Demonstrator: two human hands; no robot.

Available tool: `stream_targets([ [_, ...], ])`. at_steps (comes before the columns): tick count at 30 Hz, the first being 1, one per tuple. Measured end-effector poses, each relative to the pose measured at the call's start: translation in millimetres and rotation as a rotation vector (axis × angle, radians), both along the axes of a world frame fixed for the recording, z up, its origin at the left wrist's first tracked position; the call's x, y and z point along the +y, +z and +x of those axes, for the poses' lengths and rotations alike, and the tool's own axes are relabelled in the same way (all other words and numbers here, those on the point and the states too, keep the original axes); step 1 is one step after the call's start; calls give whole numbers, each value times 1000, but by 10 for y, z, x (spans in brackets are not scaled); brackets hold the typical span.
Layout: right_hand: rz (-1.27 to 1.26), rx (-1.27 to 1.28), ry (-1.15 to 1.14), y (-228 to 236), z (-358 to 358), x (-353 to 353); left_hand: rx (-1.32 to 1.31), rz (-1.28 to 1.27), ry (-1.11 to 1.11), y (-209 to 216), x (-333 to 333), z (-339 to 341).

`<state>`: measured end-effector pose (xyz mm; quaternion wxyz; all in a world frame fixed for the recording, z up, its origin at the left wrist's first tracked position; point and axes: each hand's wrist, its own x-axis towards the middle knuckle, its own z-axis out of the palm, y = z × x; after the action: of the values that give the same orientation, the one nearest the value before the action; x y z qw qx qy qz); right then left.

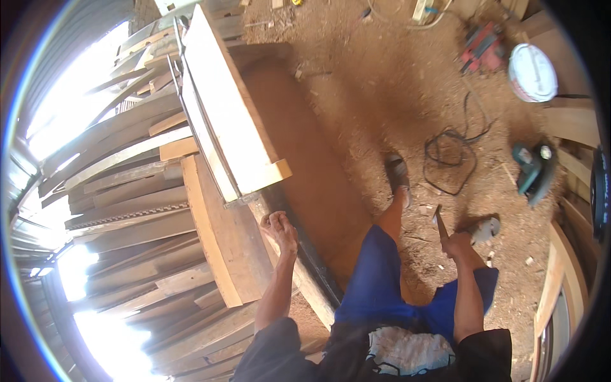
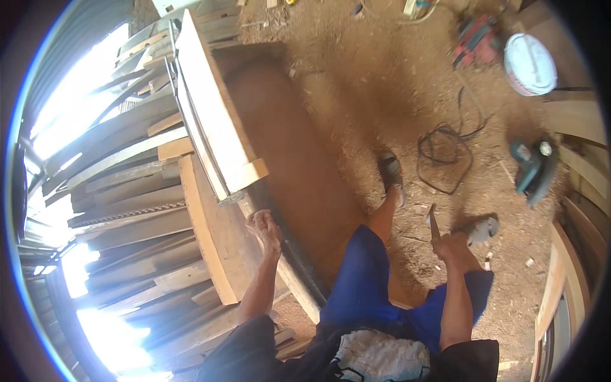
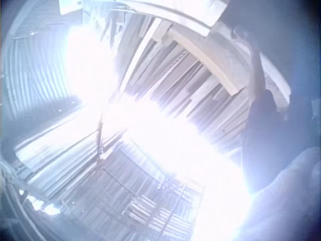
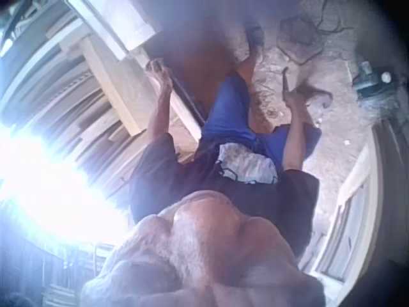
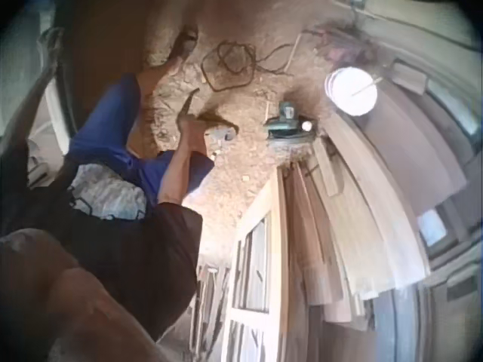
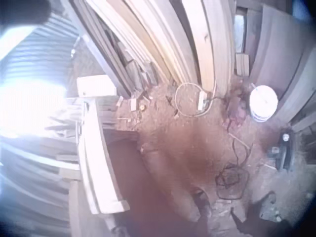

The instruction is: The person uses a hammer and a wooden block to align wood panels held in place by metal clamps, measures the dimensions with a tape measure, and lifts the assembled piece to check the fit.

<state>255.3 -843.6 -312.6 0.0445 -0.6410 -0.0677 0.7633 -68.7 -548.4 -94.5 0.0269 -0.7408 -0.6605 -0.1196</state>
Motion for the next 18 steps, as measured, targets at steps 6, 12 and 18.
stream_targets([
  [6,389,-266,-173,1221,493,-486,-894,-338,305,535,185,313],
  [12,492,-157,-466,2499,325,-158,-974,-598,-24,1532,655,1323],
  [18,682,-552,-654,3162,381,1238,-357,-923,-362,1391,1689,1663],
])
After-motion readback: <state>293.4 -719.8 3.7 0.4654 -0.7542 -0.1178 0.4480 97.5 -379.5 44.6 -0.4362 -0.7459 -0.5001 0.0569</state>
